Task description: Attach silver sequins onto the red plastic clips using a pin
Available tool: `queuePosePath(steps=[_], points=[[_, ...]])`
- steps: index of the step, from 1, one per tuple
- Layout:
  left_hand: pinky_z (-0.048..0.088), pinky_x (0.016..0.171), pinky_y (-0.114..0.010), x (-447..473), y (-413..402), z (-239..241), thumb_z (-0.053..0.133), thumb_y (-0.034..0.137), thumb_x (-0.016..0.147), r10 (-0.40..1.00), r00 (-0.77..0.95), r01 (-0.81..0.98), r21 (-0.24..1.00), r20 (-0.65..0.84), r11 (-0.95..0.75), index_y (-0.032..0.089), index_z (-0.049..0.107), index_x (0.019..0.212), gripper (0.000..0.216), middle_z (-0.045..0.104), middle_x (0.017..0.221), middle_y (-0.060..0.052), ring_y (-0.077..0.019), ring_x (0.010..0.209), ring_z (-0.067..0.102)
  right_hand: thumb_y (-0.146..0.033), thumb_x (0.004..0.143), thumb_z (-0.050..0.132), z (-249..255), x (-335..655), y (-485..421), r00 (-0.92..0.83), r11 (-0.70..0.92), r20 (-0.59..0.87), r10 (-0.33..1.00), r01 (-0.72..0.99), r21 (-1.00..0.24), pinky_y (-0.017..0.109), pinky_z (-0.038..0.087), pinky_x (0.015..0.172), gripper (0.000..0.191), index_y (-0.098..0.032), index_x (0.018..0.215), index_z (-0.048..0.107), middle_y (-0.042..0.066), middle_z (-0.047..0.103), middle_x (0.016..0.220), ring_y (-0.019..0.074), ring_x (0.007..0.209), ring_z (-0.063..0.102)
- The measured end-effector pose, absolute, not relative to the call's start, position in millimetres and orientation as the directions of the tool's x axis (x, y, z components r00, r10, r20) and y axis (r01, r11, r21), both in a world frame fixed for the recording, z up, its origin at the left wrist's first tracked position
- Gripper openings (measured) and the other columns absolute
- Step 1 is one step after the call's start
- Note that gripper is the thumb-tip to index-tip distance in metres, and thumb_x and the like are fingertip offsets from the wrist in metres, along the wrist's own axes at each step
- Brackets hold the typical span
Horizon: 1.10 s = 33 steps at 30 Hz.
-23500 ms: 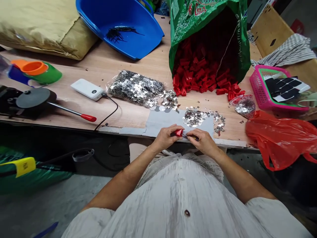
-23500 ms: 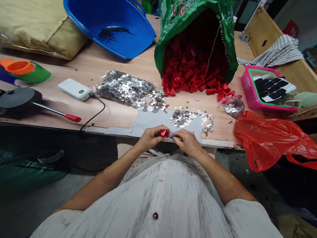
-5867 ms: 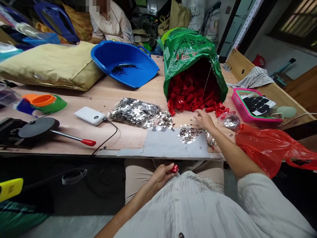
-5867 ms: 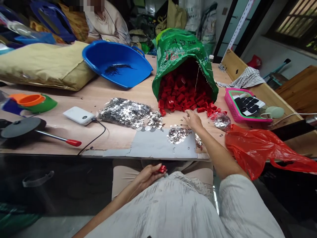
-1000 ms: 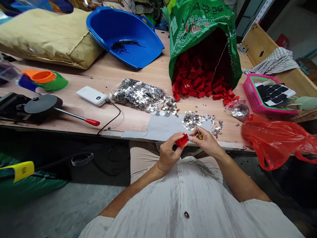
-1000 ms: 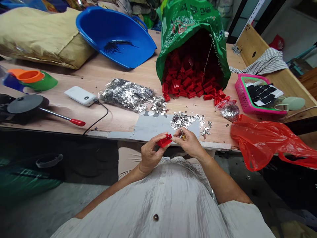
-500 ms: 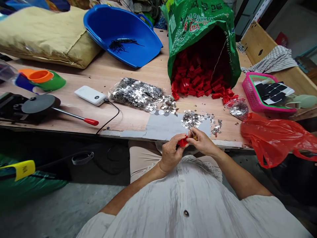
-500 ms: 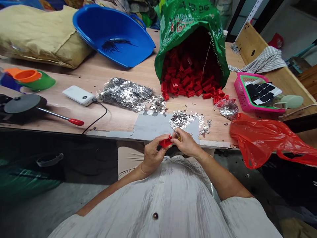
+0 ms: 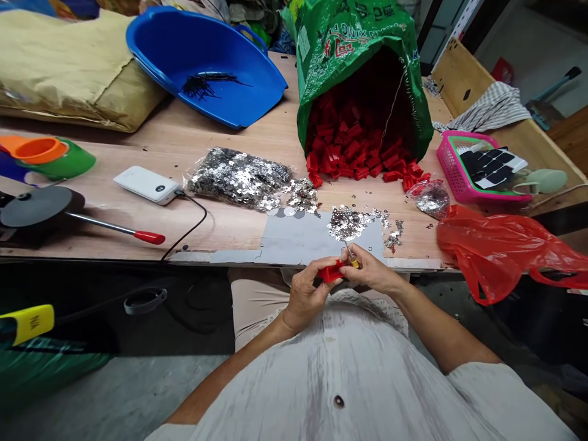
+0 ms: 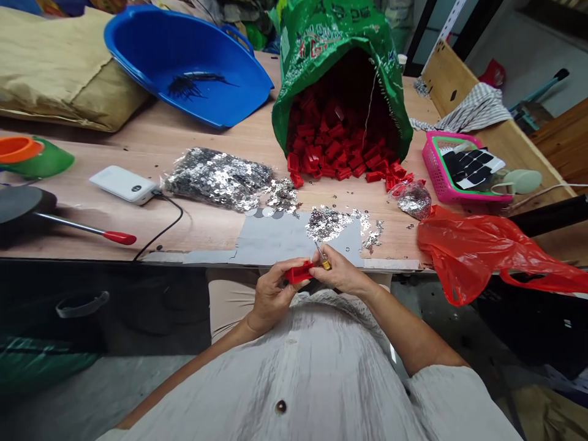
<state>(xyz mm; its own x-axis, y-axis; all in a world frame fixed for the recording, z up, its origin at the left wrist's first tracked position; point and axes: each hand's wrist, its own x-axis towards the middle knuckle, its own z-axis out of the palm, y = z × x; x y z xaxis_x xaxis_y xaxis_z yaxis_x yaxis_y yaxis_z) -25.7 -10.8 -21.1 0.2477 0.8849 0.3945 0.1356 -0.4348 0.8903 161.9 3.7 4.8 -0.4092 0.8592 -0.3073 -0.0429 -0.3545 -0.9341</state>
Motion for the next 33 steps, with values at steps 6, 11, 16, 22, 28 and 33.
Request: queuePosePath(steps=[6,11,16,22,28,33], points=[[0.055,0.092,-0.036,-34.0,-5.8,-29.1,0.077,0.019,0.076,0.902,0.353,-0.228,0.958,0.249,-0.175,0.020,0.067,0.106,0.032,0.073,0.111,-0.009,-0.0232,0.104,0.069,-0.038,0.070,0.079,-2.9,160.9,-2.9,-0.522,-0.492,-0.332,0.786,-0.201,-0.847,0.018,0.024,0.045,0.044,-0.023,0.092,0.043,-0.009,0.043,0.069,0.0037,0.048,0.032],[0.054,0.091,-0.033,-33.5,2.6,-31.0,0.078,0.020,0.074,0.945,0.322,-0.403,0.912,0.057,0.082,0.020,0.066,0.103,0.031,0.073,0.111,-0.007,-0.0206,0.100,0.070,-0.041,0.079,0.070,-0.3,184.6,23.7,-0.358,-0.211,-0.274,0.893,0.205,-0.956,0.024,0.040,0.059,0.033,-0.023,0.102,0.053,0.002,0.062,0.094,0.0119,0.068,0.055],[0.054,0.091,-0.037,-31.6,5.6,-22.2,0.079,0.024,0.073,0.949,0.294,-0.466,0.849,-0.116,0.248,0.020,0.065,0.104,0.033,0.070,0.111,-0.007,-0.0205,0.097,0.068,-0.019,0.088,0.055,-3.0,235.8,71.2,0.093,-0.069,0.023,0.995,0.862,-0.502,0.035,0.042,0.085,0.011,-0.019,0.096,0.062,0.008,0.068,0.101,0.0223,0.093,0.060],[0.056,0.087,-0.035,-31.4,7.2,-16.5,0.076,0.024,0.075,0.934,0.300,-0.489,0.809,-0.195,0.326,0.024,0.064,0.114,0.041,0.065,0.118,-0.006,-0.0192,0.099,0.066,-0.018,0.088,0.056,-15.1,256.7,94.3,0.002,-0.004,-0.005,1.000,0.949,-0.316,0.031,0.042,0.083,0.014,-0.021,0.098,0.065,0.007,0.067,0.105,0.0219,0.097,0.060],[0.056,0.087,-0.034,-32.1,7.8,-19.4,0.076,0.023,0.074,0.932,0.284,-0.474,0.812,-0.224,0.340,0.023,0.063,0.118,0.046,0.066,0.116,-0.007,-0.0201,0.099,0.066,-0.020,0.087,0.058,-15.7,258.7,99.5,-0.074,0.063,-0.027,0.997,0.951,-0.302,0.029,0.040,0.079,0.006,-0.020,0.088,0.064,0.006,0.065,0.095,0.0207,0.091,0.059],[0.056,0.087,-0.035,-31.6,9.4,-17.6,0.075,0.024,0.076,0.937,0.279,-0.451,0.832,-0.212,0.323,0.023,0.063,0.118,0.044,0.066,0.116,-0.008,-0.0211,0.100,0.066,-0.020,0.084,0.057,-15.5,262.5,95.5,-0.031,0.016,-0.032,0.999,0.925,-0.379,0.029,0.039,0.071,0.004,-0.020,0.087,0.060,0.003,0.066,0.083,0.0194,0.079,0.058]])
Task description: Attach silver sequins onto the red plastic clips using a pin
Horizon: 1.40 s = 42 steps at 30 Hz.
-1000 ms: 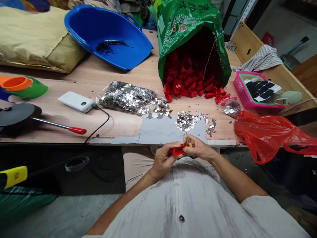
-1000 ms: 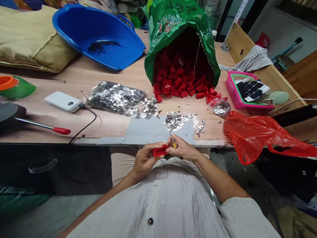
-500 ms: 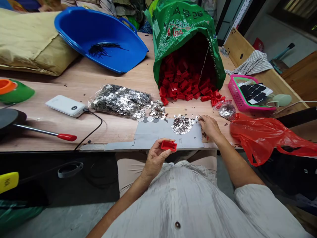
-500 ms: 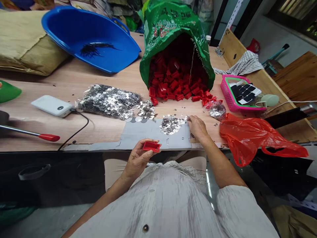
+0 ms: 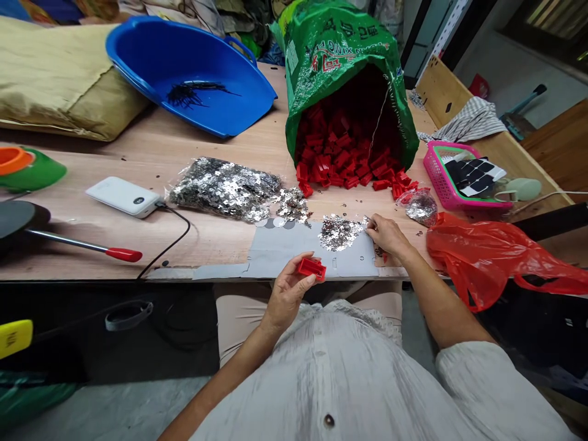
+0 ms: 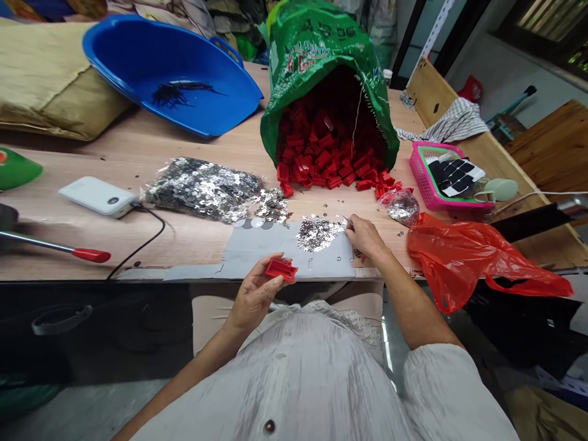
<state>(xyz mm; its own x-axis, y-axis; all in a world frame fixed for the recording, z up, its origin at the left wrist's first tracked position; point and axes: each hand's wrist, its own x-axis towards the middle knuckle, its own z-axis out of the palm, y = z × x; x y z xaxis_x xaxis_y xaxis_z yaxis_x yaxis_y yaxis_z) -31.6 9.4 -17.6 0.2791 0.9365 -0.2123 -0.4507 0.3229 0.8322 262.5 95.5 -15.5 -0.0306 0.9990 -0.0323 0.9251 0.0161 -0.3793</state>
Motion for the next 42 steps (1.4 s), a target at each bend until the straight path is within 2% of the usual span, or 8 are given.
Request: queuePosePath(steps=[6,10,14,17,23,29,32,42], points=[[0.054,0.090,-0.032,-25.1,10.4,-18.6,0.074,0.026,0.078,0.972,0.211,-0.336,0.926,-0.107,0.174,0.024,0.063,0.116,0.040,0.067,0.114,-0.006,-0.0179,0.099,0.065,-0.024,0.083,0.056,-10.5,242.2,74.2,-0.040,0.030,0.002,0.999,0.715,-0.698,0.029,0.042,0.074,0.010,-0.021,0.091,0.062,0.001,0.068,0.087,0.0167,0.080,0.060],[0.056,0.085,-0.029,-17.7,9.1,-20.7,0.075,0.024,0.077,0.988,0.114,-0.106,0.990,0.101,-0.089,0.023,0.067,0.108,0.032,0.064,0.111,-0.006,-0.0172,0.100,0.063,-0.037,0.081,0.063,-0.8,204.5,52.0,-0.098,-0.025,-0.067,0.993,0.381,-0.924,0.026,0.042,0.064,0.017,-0.020,0.085,0.063,0.000,0.063,0.079,0.0129,0.068,0.054],[0.058,0.079,-0.029,-12.5,6.6,-20.8,0.075,0.024,0.077,0.968,0.086,0.001,0.972,0.234,-0.235,0.023,0.067,0.106,0.030,0.064,0.110,-0.007,-0.0205,0.106,0.061,-0.045,0.075,0.071,5.1,165.8,32.5,-0.096,-0.171,-0.174,0.980,0.039,-0.984,0.023,0.033,0.050,0.029,-0.019,0.083,0.061,-0.005,0.051,0.065,0.0073,0.051,0.039],[0.057,0.079,-0.030,-10.8,4.9,-19.9,0.075,0.024,0.077,0.965,0.073,0.033,0.966,0.253,-0.256,0.024,0.068,0.105,0.029,0.065,0.108,-0.008,-0.0220,0.105,0.062,-0.046,0.072,0.074,1.1,148.8,25.1,-0.066,-0.200,-0.196,0.978,-0.072,-0.977,0.023,0.029,0.047,0.031,-0.020,0.081,0.059,-0.007,0.046,0.060,0.0065,0.048,0.035],[0.056,0.080,-0.033,-11.1,3.3,-19.9,0.074,0.022,0.078,0.954,0.060,0.047,0.954,0.293,-0.296,0.026,0.068,0.106,0.029,0.066,0.107,-0.008,-0.0231,0.104,0.062,-0.048,0.072,0.073,-9.0,145.4,22.0,-0.058,-0.215,-0.212,0.976,-0.054,-0.975,0.023,0.031,0.047,0.033,-0.020,0.081,0.058,-0.006,0.048,0.062,0.0072,0.049,0.036],[0.053,0.090,-0.037,-13.3,5.1,-19.1,0.071,0.016,0.079,0.900,0.115,0.154,0.887,0.421,-0.434,0.027,0.067,0.111,0.034,0.067,0.110,-0.008,-0.0221,0.104,0.063,-0.037,0.081,0.065,-8.0,151.9,19.1,-0.083,-0.027,-0.042,0.996,0.181,-0.983,0.027,0.045,0.070,0.020,-0.021,0.091,0.059,0.001,0.061,0.087,0.0136,0.075,0.056],[0.052,0.092,-0.037,-13.9,5.9,-17.8,0.070,0.014,0.080,0.878,0.152,0.163,0.865,0.454,-0.475,0.028,0.068,0.112,0.035,0.068,0.109,-0.007,-0.0210,0.103,0.063,-0.034,0.085,0.061,-8.7,152.5,18.5,-0.125,-0.002,-0.032,0.992,0.236,-0.972,0.026,0.044,0.067,0.015,-0.021,0.091,0.058,0.000,0.060,0.083,0.0130,0.071,0.054],[0.055,0.084,-0.029,-13.1,8.8,-18.5,0.078,0.027,0.073,0.994,0.065,-0.094,0.992,0.093,-0.086,0.022,0.069,0.103,0.032,0.066,0.105,-0.005,-0.0188,0.098,0.063,-0.039,0.092,0.052,-7.0,154.8,19.6,-0.195,0.039,-0.014,0.981,0.270,-0.962,0.024,0.040,0.061,0.019,-0.021,0.095,0.058,0.000,0.060,0.085,0.0118,0.067,0.050]])
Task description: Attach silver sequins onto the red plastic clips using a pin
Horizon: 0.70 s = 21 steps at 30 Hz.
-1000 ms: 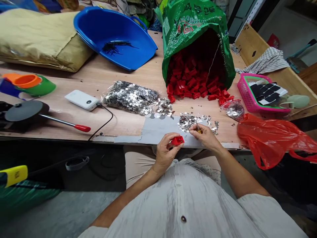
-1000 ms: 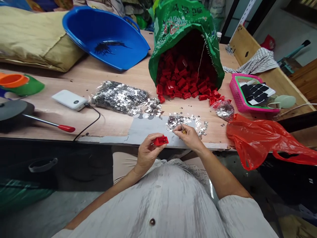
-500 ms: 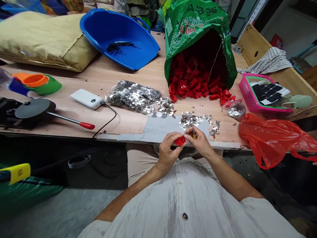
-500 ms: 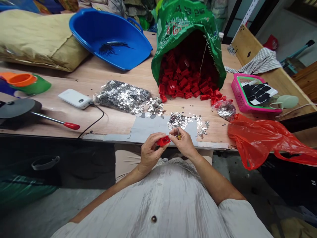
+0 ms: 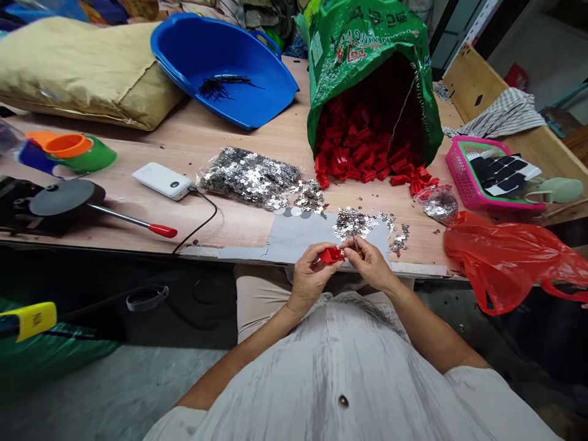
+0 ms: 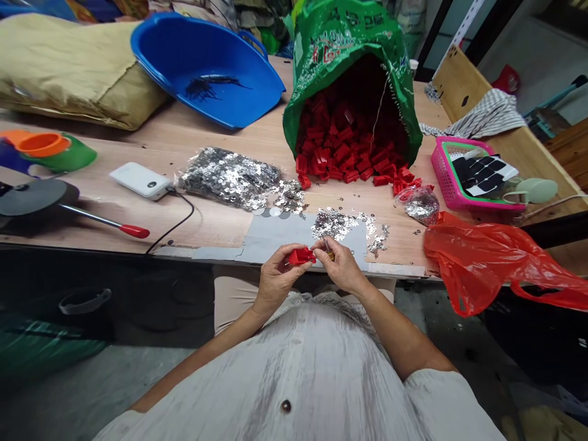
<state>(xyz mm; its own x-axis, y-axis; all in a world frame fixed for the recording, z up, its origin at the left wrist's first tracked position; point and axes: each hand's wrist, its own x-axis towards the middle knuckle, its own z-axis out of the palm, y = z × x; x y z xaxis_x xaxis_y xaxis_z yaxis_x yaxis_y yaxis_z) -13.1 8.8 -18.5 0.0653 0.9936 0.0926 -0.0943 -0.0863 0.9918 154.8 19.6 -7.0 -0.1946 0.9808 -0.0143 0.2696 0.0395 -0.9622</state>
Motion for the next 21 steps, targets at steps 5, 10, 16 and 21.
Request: queuePosePath(steps=[5,10,16,21], points=[[0.055,0.082,-0.029,-12.6,7.3,-18.1,0.076,0.025,0.075,0.986,0.086,-0.090,0.987,0.139,-0.131,0.023,0.069,0.105,0.031,0.066,0.106,-0.006,-0.0191,0.099,0.063,-0.037,0.092,0.051,-3.4,155.5,17.9,-0.188,0.055,-0.003,0.982,0.302,-0.952,0.024,0.039,0.059,0.017,-0.022,0.094,0.058,0.000,0.060,0.085,0.0124,0.067,0.050],[0.055,0.085,-0.034,-12.6,7.1,-19.4,0.074,0.023,0.077,0.964,0.097,-0.030,0.969,0.247,-0.246,0.025,0.070,0.106,0.030,0.067,0.107,-0.008,-0.0221,0.103,0.063,-0.033,0.090,0.052,-1.9,153.4,16.5,-0.164,0.110,0.051,0.985,0.374,-0.921,0.027,0.044,0.071,0.012,-0.022,0.093,0.057,0.001,0.062,0.087,0.0150,0.076,0.055],[0.054,0.088,-0.037,-12.8,7.8,-17.5,0.074,0.021,0.077,0.947,0.130,0.005,0.955,0.294,-0.297,0.024,0.070,0.105,0.028,0.068,0.106,-0.008,-0.0229,0.102,0.063,-0.034,0.089,0.055,-2.5,154.2,16.4,-0.180,0.092,0.031,0.983,0.342,-0.935,0.027,0.045,0.073,0.013,-0.022,0.094,0.057,0.001,0.061,0.089,0.0149,0.077,0.057],[0.054,0.086,-0.031,-12.6,7.0,-17.8,0.076,0.026,0.075,0.988,0.112,-0.125,0.988,0.105,-0.091,0.022,0.069,0.106,0.032,0.067,0.107,-0.006,-0.0191,0.097,0.065,-0.042,0.092,0.053,-2.2,159.2,17.3,-0.172,0.032,-0.016,0.985,0.276,-0.961,0.025,0.044,0.065,0.022,-0.022,0.098,0.057,0.001,0.060,0.087,0.0133,0.072,0.054]])
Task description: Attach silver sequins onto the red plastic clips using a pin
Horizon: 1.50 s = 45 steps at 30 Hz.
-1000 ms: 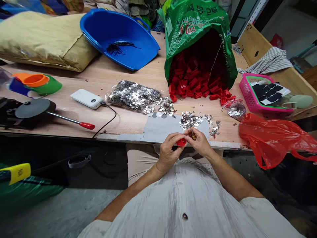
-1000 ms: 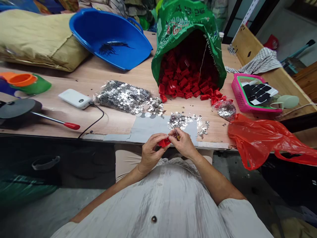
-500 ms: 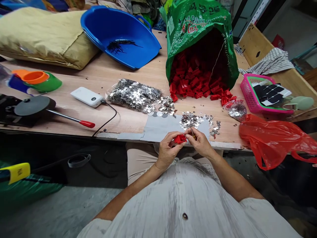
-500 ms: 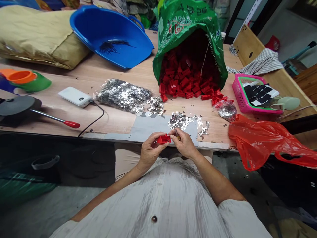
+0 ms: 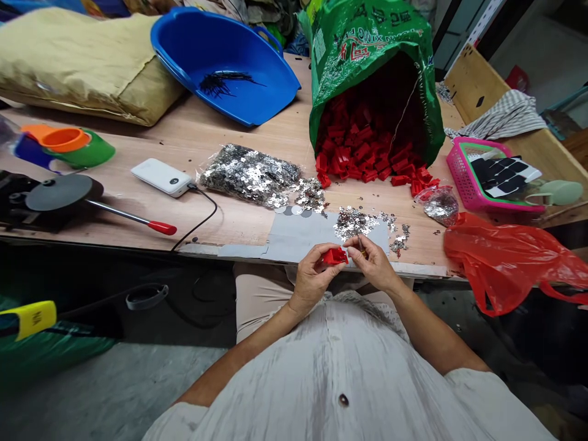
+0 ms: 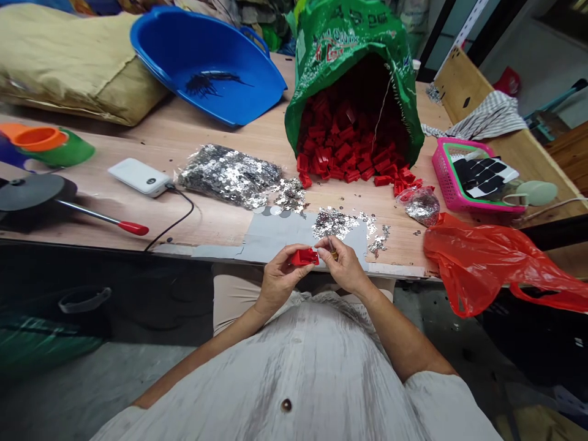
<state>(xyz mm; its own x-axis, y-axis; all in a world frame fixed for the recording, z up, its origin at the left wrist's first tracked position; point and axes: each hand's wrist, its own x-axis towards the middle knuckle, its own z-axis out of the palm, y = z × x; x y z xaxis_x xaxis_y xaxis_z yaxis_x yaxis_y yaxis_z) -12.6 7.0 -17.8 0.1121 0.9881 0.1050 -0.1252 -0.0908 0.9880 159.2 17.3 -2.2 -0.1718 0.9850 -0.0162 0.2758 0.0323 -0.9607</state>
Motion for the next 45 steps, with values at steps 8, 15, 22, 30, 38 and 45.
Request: queuePosePath(steps=[8,15,22,30,38,45], points=[[0.053,0.091,-0.032,-13.4,7.2,-20.2,0.075,0.026,0.077,0.984,0.176,-0.276,0.961,0.023,0.027,0.023,0.062,0.117,0.042,0.069,0.112,-0.005,-0.0171,0.095,0.067,-0.043,0.092,0.052,-4.7,161.7,14.0,-0.164,0.022,-0.025,0.986,0.278,-0.960,0.025,0.043,0.062,0.021,-0.023,0.099,0.056,0.001,0.056,0.085,0.0135,0.069,0.051],[0.050,0.095,-0.035,-29.2,27.8,-28.3,0.073,0.024,0.077,0.966,0.240,-0.069,0.994,0.097,-0.083,0.023,0.067,0.114,0.037,0.068,0.117,-0.008,-0.0201,0.100,0.066,-0.033,0.096,0.044,-12.0,168.2,14.2,-0.220,0.189,0.071,0.973,0.577,-0.794,0.033,0.047,0.080,0.032,-0.023,0.122,0.061,0.007,0.056,0.094,0.0193,0.087,0.056],[0.050,0.091,-0.035,-41.7,53.2,-36.9,0.072,0.017,0.073,0.895,0.431,0.185,0.960,0.115,-0.212,0.022,0.066,0.117,0.044,0.072,0.107,-0.007,-0.0217,0.097,0.067,-0.026,0.091,0.055,-18.6,172.0,12.0,-0.260,0.236,0.082,0.962,0.647,-0.725,0.030,0.048,0.080,0.020,-0.023,0.107,0.068,0.005,0.070,0.097,0.0189,0.088,0.064],[0.046,0.092,-0.031,-44.2,65.3,-33.8,0.072,0.021,0.076,0.810,0.571,0.281,0.896,0.132,-0.344,0.018,0.069,0.107,0.032,0.073,0.099,-0.004,-0.0184,0.094,0.065,-0.020,0.090,0.057,-22.4,170.7,14.6,-0.349,0.311,0.078,0.934,0.685,-0.659,0.028,0.049,0.076,0.019,-0.023,0.104,0.070,0.004,0.069,0.096,0.0167,0.085,0.065],[0.047,0.084,-0.029,-45.2,66.5,-32.8,0.072,0.019,0.074,0.808,0.579,0.286,0.900,0.110,-0.328,0.018,0.069,0.103,0.029,0.073,0.099,-0.005,-0.0182,0.090,0.065,-0.018,0.092,0.054,-23.9,167.3,12.1,-0.354,0.330,0.079,0.932,0.739,-0.587,0.029,0.049,0.078,0.020,-0.022,0.106,0.067,0.005,0.067,0.101,0.0175,0.090,0.065],[0.048,0.083,-0.029,-42.7,64.4,-35.6,0.072,0.019,0.073,0.837,0.540,0.306,0.904,0.094,-0.299,0.020,0.069,0.100,0.027,0.074,0.097,-0.004,-0.0192,0.089,0.067,-0.014,0.093,0.050,-22.6,157.8,6.9,-0.367,0.338,0.051,0.929,0.785,-0.519,0.026,0.049,0.076,0.021,-0.022,0.106,0.065,0.005,0.066,0.100,0.0176,0.093,0.064]])
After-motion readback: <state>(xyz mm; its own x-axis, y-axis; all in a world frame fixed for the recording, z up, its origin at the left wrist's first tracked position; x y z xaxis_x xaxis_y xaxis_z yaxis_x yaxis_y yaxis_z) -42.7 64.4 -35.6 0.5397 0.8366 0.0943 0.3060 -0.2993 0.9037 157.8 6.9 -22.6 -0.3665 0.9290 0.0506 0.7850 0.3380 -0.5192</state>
